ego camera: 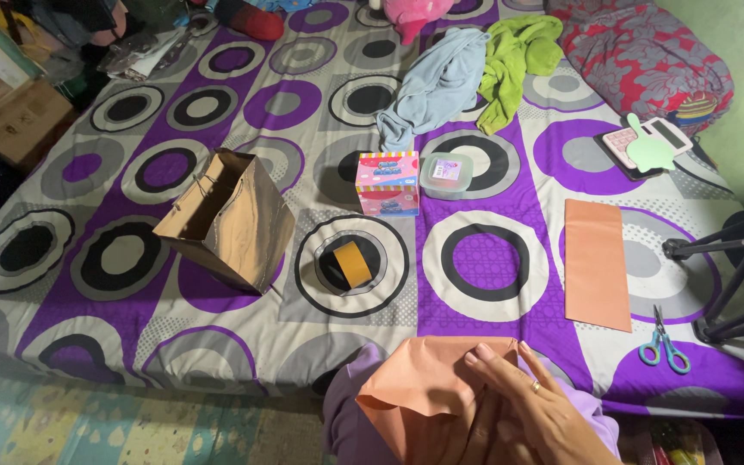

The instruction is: The person wraps a small box with peach-colored paper on a bed. They fold the paper around the box, secure it with brown tape, and trim excess tape with scissors. The wrapped box is placed on the bed.

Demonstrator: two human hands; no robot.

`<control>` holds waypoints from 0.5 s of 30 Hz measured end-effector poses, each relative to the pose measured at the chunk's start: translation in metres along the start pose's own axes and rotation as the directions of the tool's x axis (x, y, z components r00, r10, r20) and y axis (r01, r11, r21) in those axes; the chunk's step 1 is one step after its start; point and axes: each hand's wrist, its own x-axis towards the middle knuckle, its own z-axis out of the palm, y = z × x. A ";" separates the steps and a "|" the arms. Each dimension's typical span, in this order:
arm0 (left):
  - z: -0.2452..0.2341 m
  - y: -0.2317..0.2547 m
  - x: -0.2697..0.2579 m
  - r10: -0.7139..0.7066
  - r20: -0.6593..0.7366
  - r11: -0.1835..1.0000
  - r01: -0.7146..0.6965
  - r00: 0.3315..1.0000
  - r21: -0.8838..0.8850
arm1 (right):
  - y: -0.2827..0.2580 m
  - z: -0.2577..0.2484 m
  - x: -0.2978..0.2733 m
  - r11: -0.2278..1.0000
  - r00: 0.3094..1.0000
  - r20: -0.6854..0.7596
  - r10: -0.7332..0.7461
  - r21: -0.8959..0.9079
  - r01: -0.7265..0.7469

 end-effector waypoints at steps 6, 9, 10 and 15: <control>-0.006 0.004 -0.002 -0.013 0.003 1.000 0.013 1.000 -0.002 | -0.005 -0.010 -0.003 0.923 0.986 0.033 0.164 0.347 -0.165; -0.008 0.003 -0.003 -0.025 0.000 1.000 0.025 1.000 0.010 | -0.011 -0.008 0.005 0.916 0.986 -0.110 0.125 0.395 -0.072; -0.008 0.003 -0.003 -0.031 0.000 0.999 0.031 1.000 0.015 | -0.012 -0.008 0.007 0.942 0.984 -0.136 0.115 0.330 -0.065; -0.012 0.003 -0.001 -0.036 0.000 0.999 0.036 0.999 0.013 | -0.015 -0.002 0.012 0.993 0.969 -0.242 0.046 0.112 -0.019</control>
